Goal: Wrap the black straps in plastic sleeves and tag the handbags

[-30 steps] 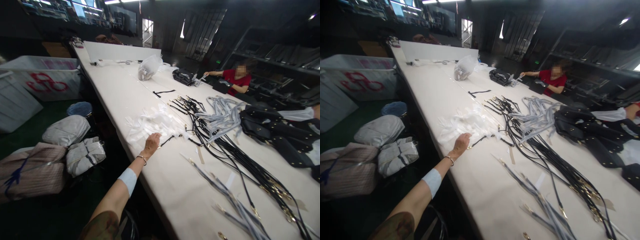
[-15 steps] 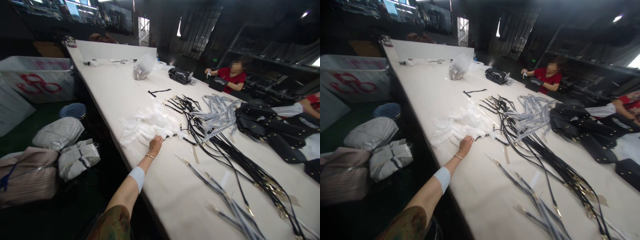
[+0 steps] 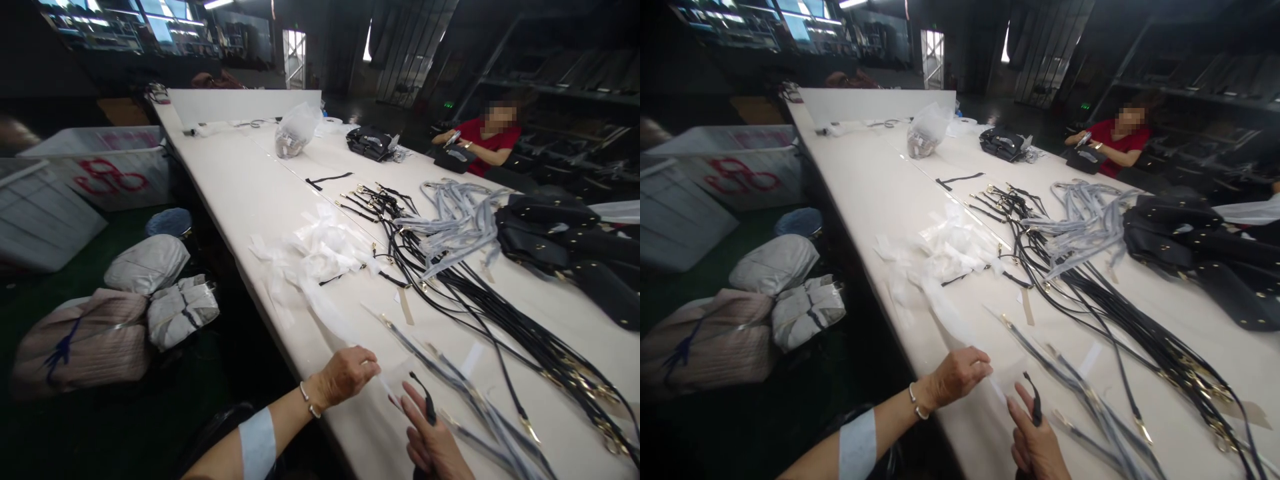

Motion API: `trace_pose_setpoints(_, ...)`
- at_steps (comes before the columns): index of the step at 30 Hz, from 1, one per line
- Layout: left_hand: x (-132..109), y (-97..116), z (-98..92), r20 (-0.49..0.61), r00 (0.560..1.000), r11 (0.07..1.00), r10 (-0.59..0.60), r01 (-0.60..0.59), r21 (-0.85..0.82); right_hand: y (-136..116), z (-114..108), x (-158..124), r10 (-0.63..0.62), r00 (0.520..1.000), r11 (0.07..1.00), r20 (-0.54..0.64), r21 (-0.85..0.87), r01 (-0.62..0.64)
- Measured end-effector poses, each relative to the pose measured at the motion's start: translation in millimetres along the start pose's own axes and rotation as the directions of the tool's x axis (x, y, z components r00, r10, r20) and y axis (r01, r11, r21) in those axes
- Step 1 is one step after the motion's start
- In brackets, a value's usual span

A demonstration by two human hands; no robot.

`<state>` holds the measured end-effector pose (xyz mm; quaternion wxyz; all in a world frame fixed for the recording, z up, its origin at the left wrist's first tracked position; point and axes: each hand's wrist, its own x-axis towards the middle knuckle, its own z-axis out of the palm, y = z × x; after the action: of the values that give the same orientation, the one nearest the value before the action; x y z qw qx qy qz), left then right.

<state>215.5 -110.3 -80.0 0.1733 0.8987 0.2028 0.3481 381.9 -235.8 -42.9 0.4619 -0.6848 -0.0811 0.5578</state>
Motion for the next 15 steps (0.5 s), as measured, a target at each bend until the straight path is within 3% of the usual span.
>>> trace_pose_setpoints(3, 2, 3, -6.1, 0.061, 0.994, 0.995, 0.093, -0.09, -0.048, -8, 20, 8, 0.036, 0.999, 0.999, -0.018, -0.02, -0.037)
trace_pose_setpoints(5, 6, -10, -12.4, 0.042, 0.996, 0.997, 0.079, -0.079, -0.008, -9, 24, 9, 0.072, 0.997, 0.994, -0.04, -0.075, -0.075)
trace_pose_setpoints(8, 17, -54, -26.8, -0.084, 0.981, 0.96, -0.176, 0.19, 0.207, -7, 21, 8, 0.089, 0.994, 0.985, -0.059, -0.144, -0.097)
trace_pose_setpoints(10, 27, -94, -38.9, -0.147, 0.915, 0.846, -0.377, 0.404, 0.348, -2, 18, 7, 0.088, 0.995, 0.985, -0.037, -0.146, -0.093)
trace_pose_setpoints(12, 38, -134, -51.7, -0.14, 0.826, 0.714, -0.546, 0.546, 0.438, 3, 14, 5, 0.081, 0.994, 0.99, 0.068, -0.124, -0.072)
trace_pose_setpoints(15, 53, -183, -68.7, -0.084, 0.649, 0.525, -0.756, 0.678, 0.515, 13, 3, 0, 0.077, 0.973, 0.992, 0.217, -0.11, -0.054)
